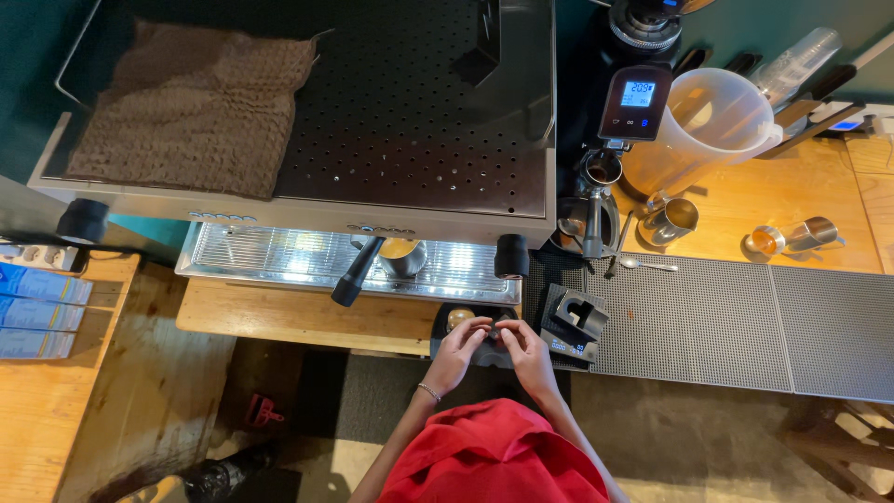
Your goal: The person prepares an espresso shot by tamping coffee grounds in a portafilter, weighing the dose, and cleaning the equipment. They use a tamper to compress the grounds, a scale to measure the coffee, and a brush to clean the portafilter and drip tray. The person also uses a spoon to level the coffee grounds and a cloth to wipe the portafilter handle.
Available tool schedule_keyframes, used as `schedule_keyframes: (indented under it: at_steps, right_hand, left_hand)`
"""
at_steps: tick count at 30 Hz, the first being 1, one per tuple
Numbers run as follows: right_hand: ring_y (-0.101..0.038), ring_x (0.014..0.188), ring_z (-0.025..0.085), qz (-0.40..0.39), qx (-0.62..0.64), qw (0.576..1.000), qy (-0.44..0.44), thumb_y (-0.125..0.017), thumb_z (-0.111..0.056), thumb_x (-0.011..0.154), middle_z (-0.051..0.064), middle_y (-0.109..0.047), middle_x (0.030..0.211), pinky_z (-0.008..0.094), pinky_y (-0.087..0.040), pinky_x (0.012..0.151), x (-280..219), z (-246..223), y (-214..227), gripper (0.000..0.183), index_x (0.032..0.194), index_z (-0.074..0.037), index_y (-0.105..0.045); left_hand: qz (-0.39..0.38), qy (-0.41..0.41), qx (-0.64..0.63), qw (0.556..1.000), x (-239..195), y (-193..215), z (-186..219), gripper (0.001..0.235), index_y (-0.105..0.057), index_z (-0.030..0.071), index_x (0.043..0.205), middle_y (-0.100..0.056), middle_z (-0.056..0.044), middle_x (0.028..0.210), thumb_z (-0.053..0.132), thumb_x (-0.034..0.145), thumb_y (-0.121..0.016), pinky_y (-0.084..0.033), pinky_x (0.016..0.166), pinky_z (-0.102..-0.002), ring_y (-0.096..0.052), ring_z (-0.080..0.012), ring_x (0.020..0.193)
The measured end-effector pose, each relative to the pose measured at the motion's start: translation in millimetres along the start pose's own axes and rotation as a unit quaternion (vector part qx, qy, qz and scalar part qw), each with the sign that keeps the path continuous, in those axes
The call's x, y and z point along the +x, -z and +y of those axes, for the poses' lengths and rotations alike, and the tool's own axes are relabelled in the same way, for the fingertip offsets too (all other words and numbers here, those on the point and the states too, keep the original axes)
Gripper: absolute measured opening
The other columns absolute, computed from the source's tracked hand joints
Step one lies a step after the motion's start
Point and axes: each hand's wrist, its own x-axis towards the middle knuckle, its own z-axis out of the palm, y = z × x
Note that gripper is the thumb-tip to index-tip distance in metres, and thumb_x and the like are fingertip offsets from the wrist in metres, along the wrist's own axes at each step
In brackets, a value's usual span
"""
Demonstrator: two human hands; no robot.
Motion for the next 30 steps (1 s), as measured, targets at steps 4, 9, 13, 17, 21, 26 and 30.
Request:
schedule_keyframes:
  at_steps: [4, 9, 13, 17, 21, 26, 30]
  right_hand:
    - [-0.062, 0.073, 0.011, 0.002, 0.004, 1.000, -0.004, -0.056, -0.008, 0.090, 0.008, -0.068, 0.079, 0.029, -0.053, 0.076, 1.7, 1.4, -0.2, 0.017, 0.099, -0.009, -0.070]
    - [-0.062, 0.074, 0.012, 0.001, 0.004, 1.000, -0.008, -0.056, -0.008, 0.091, 0.009, -0.068, 0.079, 0.030, -0.054, 0.076, 4.6, 3.5, -1.7, 0.017, 0.100, -0.008, -0.070]
    - [-0.063, 0.072, 0.012, 0.001, 0.005, 1.000, -0.004, -0.056, -0.008, 0.090, 0.009, -0.069, 0.079, 0.030, -0.054, 0.075, 3.9, 0.8, -2.0, 0.017, 0.099, -0.009, -0.070]
    - [-0.063, 0.072, 0.012, -0.001, 0.006, 1.000, 0.003, -0.056, -0.007, 0.090, 0.009, -0.068, 0.079, 0.030, -0.054, 0.074, 3.9, 3.6, -3.9, 0.017, 0.099, -0.008, -0.070]
    - [-0.063, 0.071, 0.012, -0.003, 0.012, 1.000, 0.007, -0.056, -0.006, 0.090, 0.009, -0.068, 0.078, 0.029, -0.054, 0.073, 4.8, 7.3, -3.3, 0.017, 0.099, -0.007, -0.070]
    - [-0.064, 0.072, 0.013, -0.006, 0.005, 1.000, 0.008, -0.056, -0.007, 0.090, 0.009, -0.068, 0.079, 0.029, -0.053, 0.074, 4.9, 11.1, -2.0, 0.017, 0.100, -0.008, -0.070]
    - [-0.064, 0.072, 0.012, -0.004, 0.005, 1.000, 0.008, -0.056, -0.007, 0.090, 0.009, -0.068, 0.079, 0.029, -0.053, 0.074, 1.8, 6.0, -1.6, 0.017, 0.099, -0.008, -0.070]
  left_hand:
    - [-0.002, 0.000, 0.003, 1.000, -0.9, 0.8, 7.2, 0.026, -0.063, 0.010, 0.117, -0.065, -0.011, 0.104, 0.017, 0.095, -0.051, -0.048, 0.093, -0.035, -0.062, -0.0200, 0.101]
    - [-0.002, -0.002, 0.001, 1.000, 0.4, 1.8, 5.3, 0.027, -0.062, 0.010, 0.118, -0.065, -0.011, 0.104, 0.017, 0.095, -0.051, -0.048, 0.092, -0.035, -0.062, -0.0202, 0.101]
    - [0.002, 0.000, 0.004, 1.000, -1.5, 3.0, 10.6, 0.026, -0.063, 0.011, 0.117, -0.065, -0.009, 0.103, 0.017, 0.095, -0.051, -0.048, 0.093, -0.034, -0.062, -0.0183, 0.100]
    - [0.004, 0.002, 0.007, 1.000, -3.7, 4.0, 9.8, 0.027, -0.063, 0.011, 0.118, -0.065, -0.009, 0.104, 0.017, 0.095, -0.052, -0.048, 0.093, -0.034, -0.062, -0.0180, 0.100]
    - [0.006, -0.002, 0.011, 1.000, -3.7, 5.1, 3.4, 0.027, -0.063, 0.012, 0.118, -0.065, -0.009, 0.104, 0.017, 0.095, -0.052, -0.048, 0.092, -0.034, -0.062, -0.0182, 0.100]
    - [0.006, 0.003, 0.013, 1.000, -6.3, 5.6, 5.2, 0.027, -0.063, 0.011, 0.119, -0.065, -0.009, 0.104, 0.017, 0.095, -0.052, -0.048, 0.092, -0.034, -0.062, -0.0189, 0.101]
    - [0.005, 0.003, 0.011, 1.000, -7.4, 5.1, 6.4, 0.027, -0.062, 0.011, 0.119, -0.065, -0.009, 0.104, 0.016, 0.095, -0.051, -0.048, 0.092, -0.033, -0.062, -0.0186, 0.101]
